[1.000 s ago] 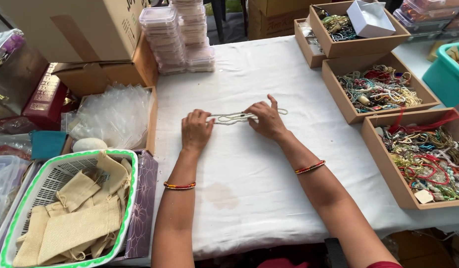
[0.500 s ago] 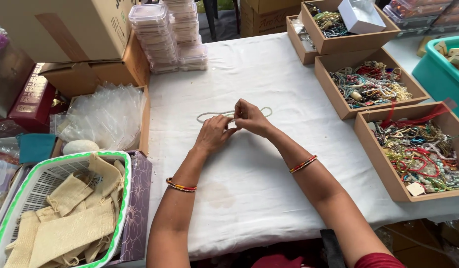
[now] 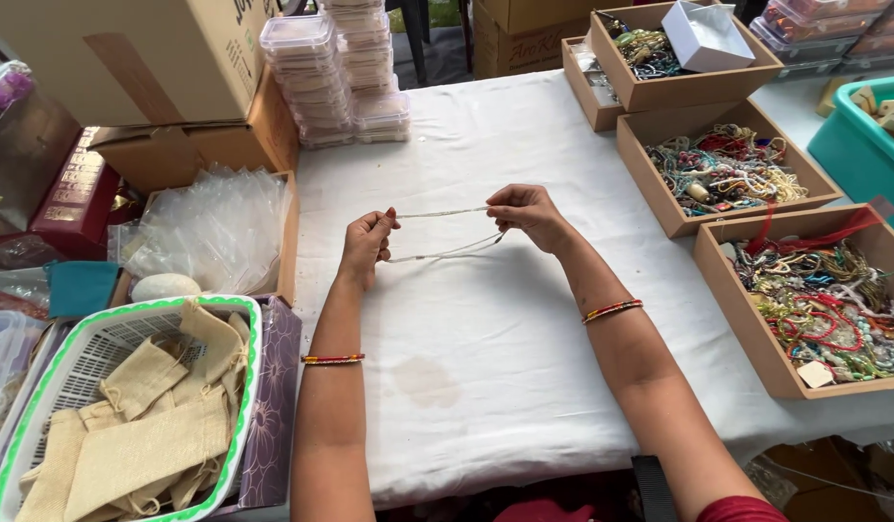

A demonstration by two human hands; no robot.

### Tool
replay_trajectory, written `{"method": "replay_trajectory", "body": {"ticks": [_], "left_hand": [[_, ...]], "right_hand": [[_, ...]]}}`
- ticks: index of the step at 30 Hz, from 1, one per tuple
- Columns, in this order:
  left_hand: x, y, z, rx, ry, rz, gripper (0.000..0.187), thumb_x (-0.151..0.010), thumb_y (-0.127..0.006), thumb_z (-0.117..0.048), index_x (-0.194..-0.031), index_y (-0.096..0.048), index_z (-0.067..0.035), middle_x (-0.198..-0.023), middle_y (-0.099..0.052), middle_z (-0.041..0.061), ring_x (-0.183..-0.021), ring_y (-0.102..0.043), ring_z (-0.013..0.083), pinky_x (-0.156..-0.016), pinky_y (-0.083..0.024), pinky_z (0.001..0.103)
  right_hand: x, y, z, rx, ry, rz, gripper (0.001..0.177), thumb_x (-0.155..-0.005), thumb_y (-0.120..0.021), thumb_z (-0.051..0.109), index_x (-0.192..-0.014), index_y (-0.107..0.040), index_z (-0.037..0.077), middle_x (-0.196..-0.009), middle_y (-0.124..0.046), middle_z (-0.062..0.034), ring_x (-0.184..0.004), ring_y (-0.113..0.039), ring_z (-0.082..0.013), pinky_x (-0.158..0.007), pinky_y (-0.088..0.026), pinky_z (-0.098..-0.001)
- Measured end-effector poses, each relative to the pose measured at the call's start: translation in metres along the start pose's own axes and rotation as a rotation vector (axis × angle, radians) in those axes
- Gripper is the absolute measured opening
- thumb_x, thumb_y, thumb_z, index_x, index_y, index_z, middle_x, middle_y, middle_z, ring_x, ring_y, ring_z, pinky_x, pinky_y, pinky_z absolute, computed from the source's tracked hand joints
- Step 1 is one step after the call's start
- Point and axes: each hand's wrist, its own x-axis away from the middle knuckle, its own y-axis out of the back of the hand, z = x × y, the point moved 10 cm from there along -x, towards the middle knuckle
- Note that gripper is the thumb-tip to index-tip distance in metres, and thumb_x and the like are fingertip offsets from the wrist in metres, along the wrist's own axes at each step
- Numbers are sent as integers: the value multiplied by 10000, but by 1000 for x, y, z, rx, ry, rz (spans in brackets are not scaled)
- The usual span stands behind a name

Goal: The person sits at a table and packages jewelry items. They first straighten a silver necklace, place it in a clear plastic bag, and then put the bag into a small beige cloth pouch. They repeat this process with a gold necklace, straightening it before placing it in a plastic bag and then into a cloth pouch.

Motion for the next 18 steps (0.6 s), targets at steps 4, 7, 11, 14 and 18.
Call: {"method": "replay_trajectory", "body": {"ticks": [4, 7, 11, 14, 18], "left_hand": [[9, -13, 4, 9, 145, 63, 262, -945, -770, -334, -909, -756, -75, -647, -480, -61, -525, -341, 55, -436, -297, 216], [11, -14, 12, -25, 177, 20, 161, -936, -702, -187, -1035, -765, -76, -752, -641, -21, -598, -482, 45, -499, -425, 207], [11, -35, -4, -200, 32, 21, 183, -978, -638, -131, -1123, -741, -90, -877, -725, 3, -712, -599, 58, -600, -501, 191], [22, -73, -41, -355, -236, 99, 170, -974, -630, -141, -1107, -737, -127, -960, -761, 17, -796, -678, 73, -659, -558, 205], [67, -112, -112, -560, -605, 169, 124, -987, -615, -181, -1030, -706, -108, -952, -759, 51, -824, -726, 98, -700, -590, 241]], "right_hand": [[-3, 16, -13, -60, 2, -83, 96, -861, -780, 94, -947, -754, 62, -809, -746, -63, -719, -709, -132, -651, -628, -288], [0, 25, -22, 50, -62, -227, 86, -875, -763, 92, -949, -737, 58, -804, -757, -56, -721, -728, -150, -674, -643, -290], [5, 2, 12, 807, 269, -385, 249, -835, -764, 54, -1080, -728, 24, -1031, -747, -142, -924, -699, -232, -822, -610, -357], [18, -66, 44, 910, 637, -148, 505, -768, -782, 9, -1248, -629, -5, -1245, -660, -199, -1139, -600, -268, -965, -509, -413], [9, -95, 4, 285, 58, 239, 364, -861, -727, 82, -1209, -623, 82, -986, -686, -75, -887, -687, -102, -816, -623, -280]]}}
